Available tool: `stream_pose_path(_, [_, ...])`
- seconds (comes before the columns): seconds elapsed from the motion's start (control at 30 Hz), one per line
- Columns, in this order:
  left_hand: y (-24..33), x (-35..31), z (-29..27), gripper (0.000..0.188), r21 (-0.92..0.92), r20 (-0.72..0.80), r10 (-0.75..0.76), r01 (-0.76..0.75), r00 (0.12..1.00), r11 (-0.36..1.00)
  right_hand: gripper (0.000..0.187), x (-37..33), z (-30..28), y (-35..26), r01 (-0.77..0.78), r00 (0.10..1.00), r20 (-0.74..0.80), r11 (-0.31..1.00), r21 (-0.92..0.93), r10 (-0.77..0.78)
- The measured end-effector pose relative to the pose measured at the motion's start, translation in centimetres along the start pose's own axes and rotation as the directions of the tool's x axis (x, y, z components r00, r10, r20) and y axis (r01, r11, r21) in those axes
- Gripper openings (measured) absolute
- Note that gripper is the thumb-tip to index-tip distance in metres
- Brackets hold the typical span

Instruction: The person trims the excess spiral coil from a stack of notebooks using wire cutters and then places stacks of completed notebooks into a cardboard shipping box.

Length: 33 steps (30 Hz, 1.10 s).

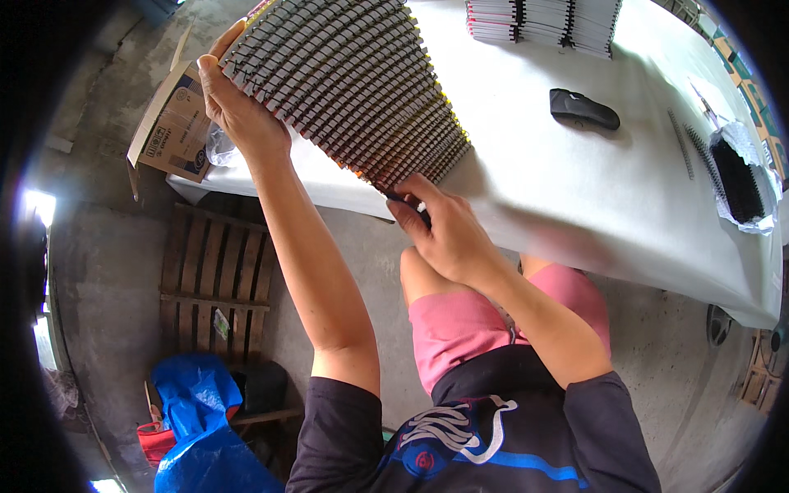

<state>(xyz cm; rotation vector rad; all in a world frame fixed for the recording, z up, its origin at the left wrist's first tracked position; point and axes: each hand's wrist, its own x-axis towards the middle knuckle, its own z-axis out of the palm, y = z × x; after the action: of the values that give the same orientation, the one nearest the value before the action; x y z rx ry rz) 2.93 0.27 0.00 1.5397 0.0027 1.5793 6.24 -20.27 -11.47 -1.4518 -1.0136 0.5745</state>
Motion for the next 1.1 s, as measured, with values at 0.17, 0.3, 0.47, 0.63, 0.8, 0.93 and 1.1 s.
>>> stream_pose_path(0.17, [-0.3,0.0,0.2,0.053,-0.025,-0.01,0.002,-0.002,1.0,1.0,0.025,-0.4,-0.6,0.4,-0.192,0.981,0.03,0.969,0.153,0.189])
stream_pose_path(0.3, [-0.2,0.1,-0.2,0.053,-0.02,-0.001,-0.014,0.014,1.0,1.0,0.035,-1.2,-0.3,1.2,0.206,0.93,-0.143,0.801,-0.563,-0.339])
stream_pose_path(0.47, [0.0,0.1,0.3,0.054,-0.03,-0.001,-0.035,0.034,0.999,0.999,0.037,-0.8,-0.3,1.5,0.261,0.898,-0.109,0.716,-0.648,-0.426])
stream_pose_path(0.63, [0.2,-0.1,0.2,0.054,0.02,-0.007,-0.014,0.014,1.0,1.0,0.035,-0.8,0.0,1.3,0.261,0.908,-0.083,0.708,-0.656,-0.411])
stream_pose_path(0.8, [-0.1,0.1,0.1,0.054,0.041,-0.004,0.003,-0.003,1.0,0.999,0.028,-0.6,-0.2,1.7,0.063,0.997,-0.031,0.991,-0.119,-0.067])
stream_pose_path(0.93, [0.0,-0.1,0.3,0.054,0.013,-0.008,-0.003,0.003,1.0,1.0,0.034,-0.4,-0.8,1.0,-0.327,0.942,0.191,0.888,0.324,0.277])
stream_pose_path(1.1, [0.2,0.0,0.2,0.054,0.035,-0.02,-0.013,0.013,1.0,0.999,0.034,-1.4,-0.8,1.7,0.236,0.917,-0.155,0.812,-0.535,-0.368])
